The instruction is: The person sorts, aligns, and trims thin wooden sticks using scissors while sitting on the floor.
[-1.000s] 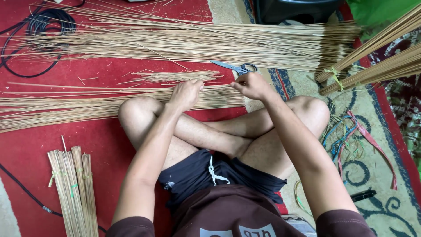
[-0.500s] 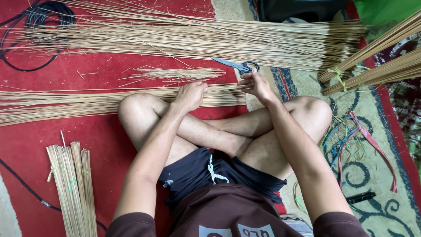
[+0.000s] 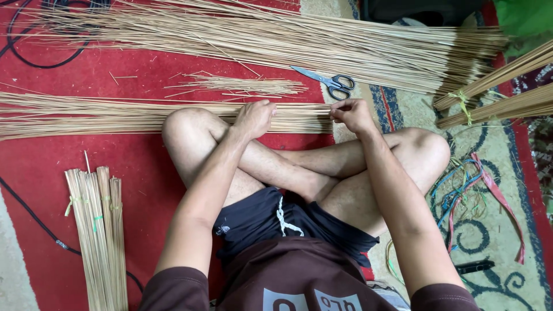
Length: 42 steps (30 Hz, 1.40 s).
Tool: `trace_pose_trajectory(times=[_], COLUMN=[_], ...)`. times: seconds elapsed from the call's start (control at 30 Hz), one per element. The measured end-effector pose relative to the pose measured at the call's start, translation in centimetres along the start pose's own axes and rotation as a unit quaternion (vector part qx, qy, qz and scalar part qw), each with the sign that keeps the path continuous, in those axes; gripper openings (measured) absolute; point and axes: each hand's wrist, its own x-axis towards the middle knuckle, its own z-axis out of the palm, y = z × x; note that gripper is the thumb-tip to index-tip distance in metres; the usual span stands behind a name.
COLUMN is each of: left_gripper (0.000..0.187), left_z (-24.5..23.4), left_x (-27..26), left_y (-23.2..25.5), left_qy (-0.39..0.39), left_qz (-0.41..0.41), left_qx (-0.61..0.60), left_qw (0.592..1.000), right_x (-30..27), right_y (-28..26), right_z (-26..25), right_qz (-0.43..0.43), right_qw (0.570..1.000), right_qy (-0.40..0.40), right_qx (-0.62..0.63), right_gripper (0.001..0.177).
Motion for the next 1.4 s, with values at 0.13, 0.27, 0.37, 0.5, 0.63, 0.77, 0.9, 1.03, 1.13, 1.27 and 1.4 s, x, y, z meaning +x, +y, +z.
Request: trace_pose_trajectory(times=[0.13, 0.27, 0.37, 0.5, 0.63, 0.77, 0.9, 1.03, 1.13, 1.27, 1.4], left_gripper=[0.010, 0.010, 0.010, 0.008, 0.011, 0.011, 0.009, 0.012, 0.011, 0.014, 0.025], left_z=[0.1, 0.1, 0.6, 0.9, 0.0, -0.5, -1.0, -2.5, -1.4, 1.8, 2.7], left_x=[0.1, 0.1, 0.2, 0.3, 0.3, 0.2, 0.2, 0.1, 0.3, 0.8, 1.0], left_y=[0.0, -0.1, -0.3, -0.6, 0.1, 0.7, 1.0, 2.0, 1.3, -0.6, -1.3], left_qy=[0.008, 0.009, 0.008, 0.012, 0.021, 0.021, 0.019, 0.018, 0.009, -0.002, 0.001], left_qz=[-0.002, -0.006, -0.006, -0.004, 0.013, 0.006, 0.010, 0.009, 0.000, -0.028, -0.035], left_qx=[0.013, 0.009, 0.005, 0.005, -0.004, -0.034, -0.042, -0.055, -0.053, 0.017, 0.084], left_qw=[1.000, 1.000, 1.000, 1.000, 1.000, 0.999, 0.999, 0.998, 0.999, 0.999, 0.996], right_x=[0.7, 1.3, 0.9, 0.6, 2.1, 1.8, 2.0, 2.7, 3.0, 3.1, 2.3], right_y=[0.9, 1.6, 1.2, 0.9, 3.1, 2.7, 3.2, 3.8, 4.0, 3.8, 2.3], right_z=[0.1, 0.1, 0.2, 0.2, -0.3, -0.3, -0.4, -0.4, -0.2, -0.2, -0.6], right_qz=[0.014, 0.028, 0.043, 0.058, 0.061, 0.074, 0.081, 0.086, 0.090, 0.088, 0.077], right_qw=[1.000, 0.999, 0.997, 0.995, 0.994, 0.991, 0.992, 0.992, 0.991, 0.992, 0.987], right_qy=[0.008, 0.026, 0.036, 0.041, 0.043, 0.062, 0.072, 0.076, 0.072, 0.085, 0.107], right_qx=[0.018, 0.033, 0.052, 0.073, 0.082, 0.096, 0.067, 0.055, 0.063, -0.035, -0.093], right_gripper=[0.019, 0.019, 0.019, 0.019, 0.019, 0.022, 0.018, 0.016, 0.018, 0.016, 0.018])
